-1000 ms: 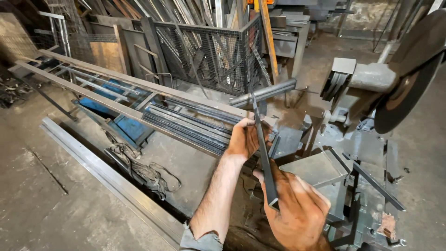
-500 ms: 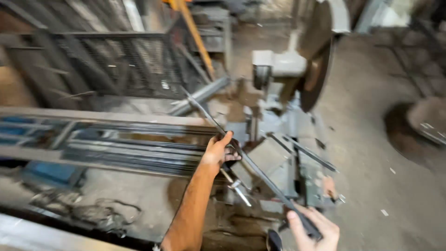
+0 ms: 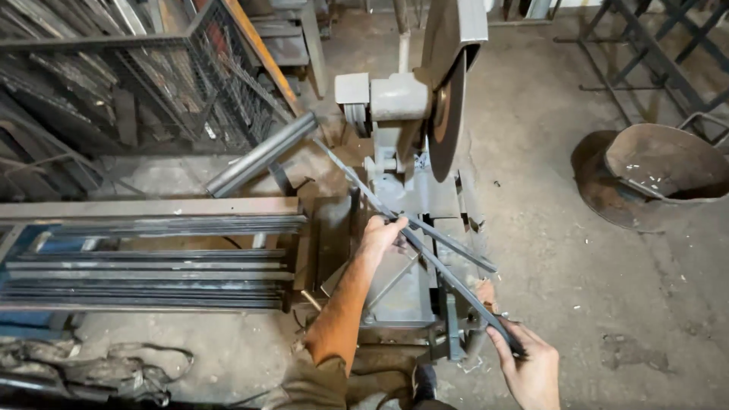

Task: Cutting metal square tubing into specific lengths using a metal chop saw.

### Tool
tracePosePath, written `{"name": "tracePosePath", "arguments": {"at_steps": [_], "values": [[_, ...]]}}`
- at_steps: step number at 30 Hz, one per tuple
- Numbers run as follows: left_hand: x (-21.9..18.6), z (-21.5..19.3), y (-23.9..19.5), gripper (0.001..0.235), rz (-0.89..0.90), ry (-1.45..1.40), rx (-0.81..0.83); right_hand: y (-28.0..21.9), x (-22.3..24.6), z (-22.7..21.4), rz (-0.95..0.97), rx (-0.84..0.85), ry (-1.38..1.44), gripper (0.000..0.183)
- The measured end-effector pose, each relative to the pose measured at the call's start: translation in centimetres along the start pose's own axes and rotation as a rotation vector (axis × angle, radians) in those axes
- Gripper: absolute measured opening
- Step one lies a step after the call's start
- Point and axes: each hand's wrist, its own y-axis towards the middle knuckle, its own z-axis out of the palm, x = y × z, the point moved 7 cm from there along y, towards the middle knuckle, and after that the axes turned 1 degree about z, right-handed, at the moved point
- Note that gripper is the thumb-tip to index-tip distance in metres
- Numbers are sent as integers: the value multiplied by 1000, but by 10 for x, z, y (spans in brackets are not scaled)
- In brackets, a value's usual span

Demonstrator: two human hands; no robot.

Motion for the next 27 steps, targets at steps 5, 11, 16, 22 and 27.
{"name": "tracePosePath", "arguments": {"at_steps": [5, 11, 16, 22, 27], "values": [[-25, -19, -6, 45, -28, 503, -236, 24, -10, 15, 49, 100, 19, 29], [4, -49, 51, 60, 224, 858, -484, 33, 14, 28, -37, 176, -195, 31], [10, -52, 52, 62, 227, 936, -575, 40, 7, 45, -106, 157, -292, 30], [-14, -75, 44, 55, 180, 849, -695, 60, 19, 75, -165, 180, -336, 34], [25, -131, 142, 51, 314, 645, -695, 94, 22, 123, -148, 274, -570, 31]]}}
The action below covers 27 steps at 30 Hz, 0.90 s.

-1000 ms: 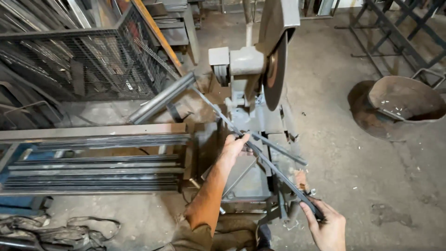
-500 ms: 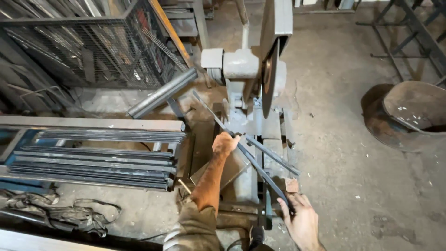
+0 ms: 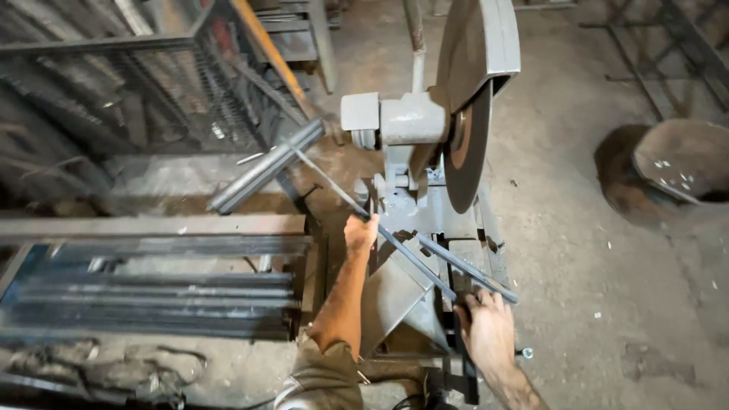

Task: Cutting metal square tubing into specific lengths using a metal chop saw.

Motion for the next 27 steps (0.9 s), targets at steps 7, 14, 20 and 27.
{"name": "tracePosePath", "arguments": {"at_steps": [7, 14, 20, 27], "values": [[-3, -6, 5, 37, -284, -345, 144, 21, 2, 19, 222, 17, 13, 45], [-4, -16, -5, 35, -379, -662, 358, 20, 10, 32, 193, -202, 124, 27], [-41, -74, -23, 51, -237, -603, 321, 41, -4, 70, 185, -36, 289, 29], [-159, -102, -91, 30, 1129, 372, 458, 39, 5, 33, 121, 43, 193, 23]]}}
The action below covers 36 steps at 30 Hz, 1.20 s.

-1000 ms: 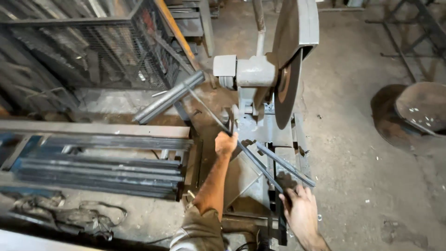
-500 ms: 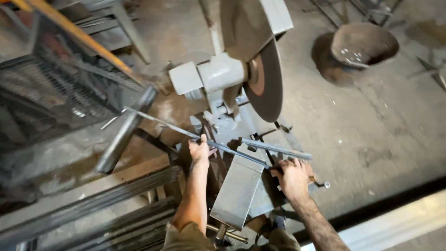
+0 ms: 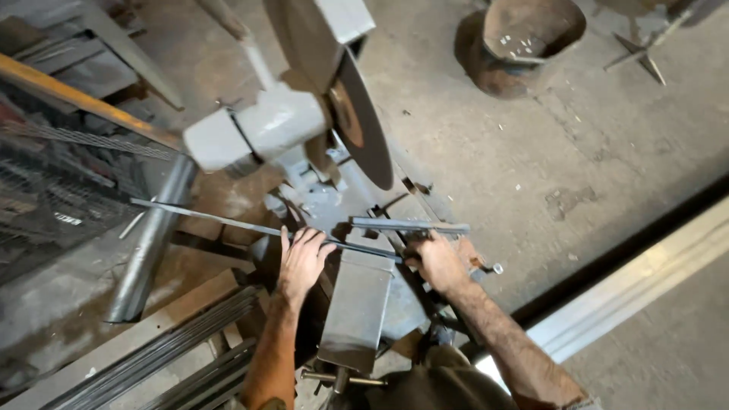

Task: Cutting metal square tubing into specific lengths using a metal chop saw.

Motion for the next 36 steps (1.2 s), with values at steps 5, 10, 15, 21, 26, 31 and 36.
{"name": "tracePosePath", "arguments": {"at_steps": [5, 10, 15, 21, 26, 31, 36], "values": [[4, 27, 5, 20, 167, -22, 214, -55, -17, -64, -43, -392, 137, 22], [-1, 39, 8, 19, 262, -107, 358, -160, -24, -105, 576, -536, 337, 19], [-15, 30, 13, 18, 271, -100, 452, -235, -6, -52, 620, -587, 264, 18], [-6, 57, 12, 15, 291, -191, 415, -247, 18, -29, 533, -626, 247, 19], [0, 70, 11, 17, 284, -228, 378, -216, 41, -1, 412, -358, 388, 14], [24, 92, 6, 18, 279, -194, 304, -183, 97, 47, 85, 106, 330, 46], [24, 92, -3, 26, 390, -104, 252, -190, 123, 84, 119, 122, 304, 60]]}}
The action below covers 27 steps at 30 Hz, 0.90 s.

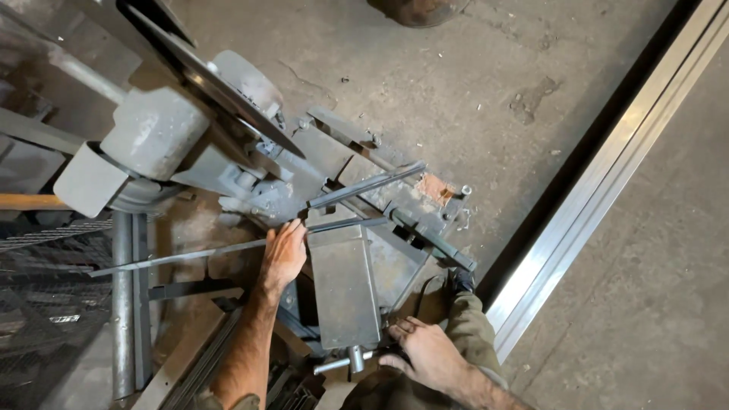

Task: Cutting metal square tubing into specific lengths using a metal chop saw.

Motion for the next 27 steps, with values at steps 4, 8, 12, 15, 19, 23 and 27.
{"name": "tracePosePath", "arguments": {"at_steps": [4, 8, 12, 15, 19, 23, 27], "values": [[-12, -8, 4, 24, -63, 37, 127, 1, 0, 12, 9, -199, -107, 61], [-17, -15, 5, 23, -30, 46, 49, 1, -2, 30, -41, -36, -46, 46], [9, 9, 3, 16, -104, -41, 63, 8, -25, 71, 63, 2, 50, 32], [12, 5, 6, 16, -91, -51, 50, 12, -31, 111, 60, -12, -20, 27], [17, 13, 3, 14, -151, -55, 71, 9, -13, 147, -40, -99, 92, 40], [14, 7, 0, 23, -82, -126, -16, 4, -4, 142, -96, -147, 530, 67], [31, 24, -7, 22, -139, -62, 42, -2, -28, 161, 186, -307, 702, 56]]}}
